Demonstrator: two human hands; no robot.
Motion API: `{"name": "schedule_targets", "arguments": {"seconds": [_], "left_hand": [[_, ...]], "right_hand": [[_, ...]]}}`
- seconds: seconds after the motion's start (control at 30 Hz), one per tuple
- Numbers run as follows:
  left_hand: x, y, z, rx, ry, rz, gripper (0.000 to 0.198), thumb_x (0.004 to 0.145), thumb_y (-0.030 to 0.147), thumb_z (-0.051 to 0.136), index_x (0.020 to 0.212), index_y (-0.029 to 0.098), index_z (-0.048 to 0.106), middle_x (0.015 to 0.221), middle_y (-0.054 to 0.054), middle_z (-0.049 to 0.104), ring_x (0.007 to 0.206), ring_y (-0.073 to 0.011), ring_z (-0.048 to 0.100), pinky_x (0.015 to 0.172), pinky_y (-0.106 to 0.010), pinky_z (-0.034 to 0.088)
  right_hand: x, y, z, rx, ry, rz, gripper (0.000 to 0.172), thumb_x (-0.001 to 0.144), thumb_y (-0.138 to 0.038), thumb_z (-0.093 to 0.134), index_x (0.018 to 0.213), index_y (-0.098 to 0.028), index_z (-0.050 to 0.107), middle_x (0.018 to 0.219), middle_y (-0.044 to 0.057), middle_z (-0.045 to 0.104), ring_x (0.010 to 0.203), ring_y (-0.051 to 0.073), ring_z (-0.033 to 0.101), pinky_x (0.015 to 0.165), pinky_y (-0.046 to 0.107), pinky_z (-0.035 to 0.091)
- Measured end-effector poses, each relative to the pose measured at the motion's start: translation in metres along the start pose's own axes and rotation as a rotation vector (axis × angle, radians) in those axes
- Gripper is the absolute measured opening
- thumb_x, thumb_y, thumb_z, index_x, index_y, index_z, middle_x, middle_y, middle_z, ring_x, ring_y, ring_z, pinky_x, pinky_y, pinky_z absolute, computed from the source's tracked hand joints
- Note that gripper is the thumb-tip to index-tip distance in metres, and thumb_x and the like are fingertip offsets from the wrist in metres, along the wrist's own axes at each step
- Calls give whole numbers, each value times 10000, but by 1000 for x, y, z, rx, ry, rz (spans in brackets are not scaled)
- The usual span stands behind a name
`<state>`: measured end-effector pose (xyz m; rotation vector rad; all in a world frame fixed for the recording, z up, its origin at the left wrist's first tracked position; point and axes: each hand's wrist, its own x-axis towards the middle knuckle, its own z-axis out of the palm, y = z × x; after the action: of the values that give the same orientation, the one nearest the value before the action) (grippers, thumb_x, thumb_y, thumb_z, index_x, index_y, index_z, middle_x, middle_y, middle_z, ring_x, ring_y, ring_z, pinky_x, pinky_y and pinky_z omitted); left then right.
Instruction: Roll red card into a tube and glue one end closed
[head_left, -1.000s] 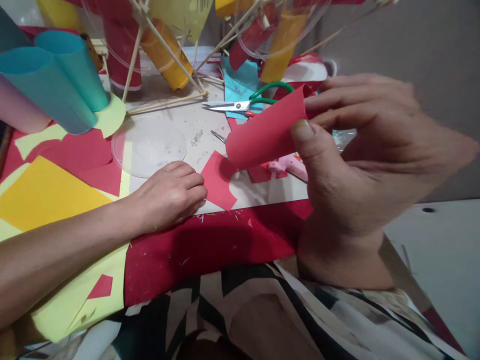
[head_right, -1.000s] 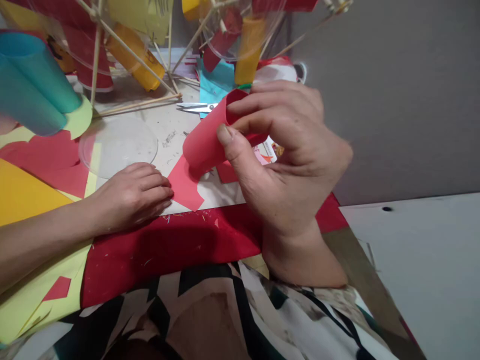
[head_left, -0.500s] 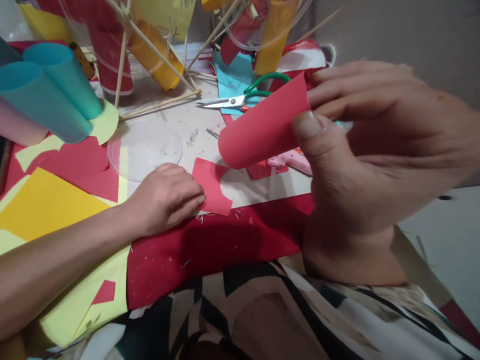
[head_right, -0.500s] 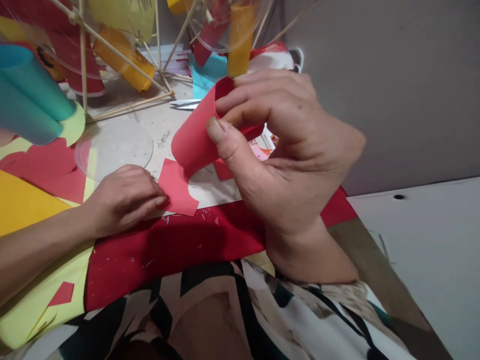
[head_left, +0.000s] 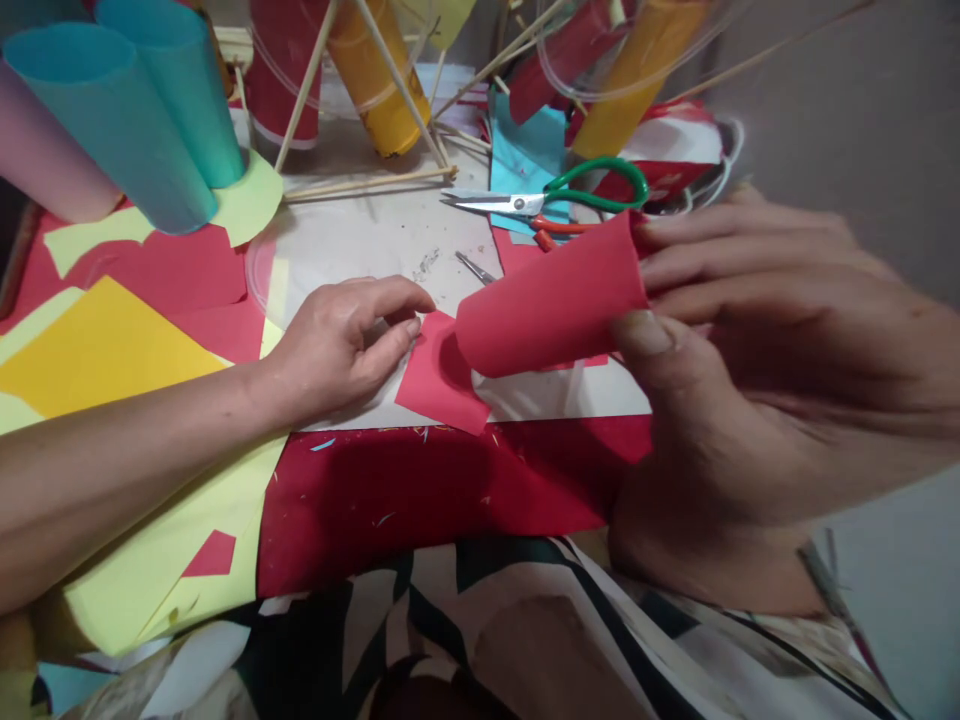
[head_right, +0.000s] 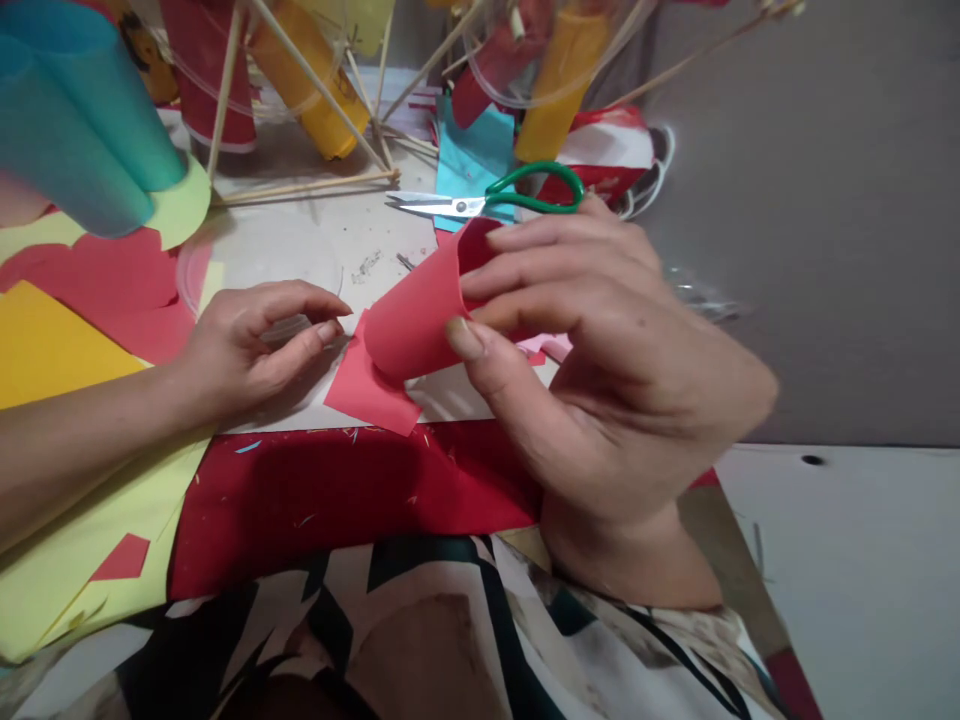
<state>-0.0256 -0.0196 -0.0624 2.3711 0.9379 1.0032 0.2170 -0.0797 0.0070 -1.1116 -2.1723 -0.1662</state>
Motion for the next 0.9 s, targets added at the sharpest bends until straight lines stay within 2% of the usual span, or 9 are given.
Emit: {"name": "schedule_targets", "arguments": {"seconds": [0.13, 0.27, 0.4, 0.63, 0.9], "left_hand": [[0, -1, 0, -19, 5, -25, 183, 915, 185, 567, 1024, 190, 714, 921, -6, 759, 802, -143, 700, 731, -254, 517], [0, -1, 1, -35, -25, -68, 208, 911, 190, 545, 1032, 193, 715, 938, -11, 761, 822, -157, 702, 741, -271, 522], [0, -2, 1, -42, -56, -81, 227, 908, 196, 532, 1039, 177, 716, 938, -22, 763, 816, -164, 698, 734, -278, 517], [0, -5, 4, -47, -65, -89, 225, 898, 220, 533, 1030, 194, 712, 893, -21, 753, 793, -175, 689, 715, -292, 511], [1, -6, 5, -37, -83, -91, 220, 892, 232, 531, 1021, 209, 707, 836, -15, 730, 762, -174, 662, 702, -298, 491]], "right_hand": [[1, -5, 1, -1, -68, -17, 78, 939, -371, 631, 886, -336, 677, 880, -7, 694, 1127, 272, 697, 1111, 565, 493], [0, 0, -4, 35, -150, 4, 150, 952, -313, 590, 805, -316, 617, 877, -13, 690, 1085, 246, 702, 1142, 565, 458], [-2, 3, -6, 70, -266, -67, 135, 965, -323, 557, 833, -315, 585, 942, -26, 705, 1100, 218, 690, 1190, 535, 412], [-6, -12, 6, 150, -236, -46, 61, 943, -275, 609, 885, -292, 610, 945, -2, 750, 1089, 236, 705, 1194, 582, 392], [-7, -15, 16, 160, -196, -92, 67, 896, -216, 656, 873, -266, 617, 900, 12, 766, 1046, 247, 720, 1176, 579, 403]]}}
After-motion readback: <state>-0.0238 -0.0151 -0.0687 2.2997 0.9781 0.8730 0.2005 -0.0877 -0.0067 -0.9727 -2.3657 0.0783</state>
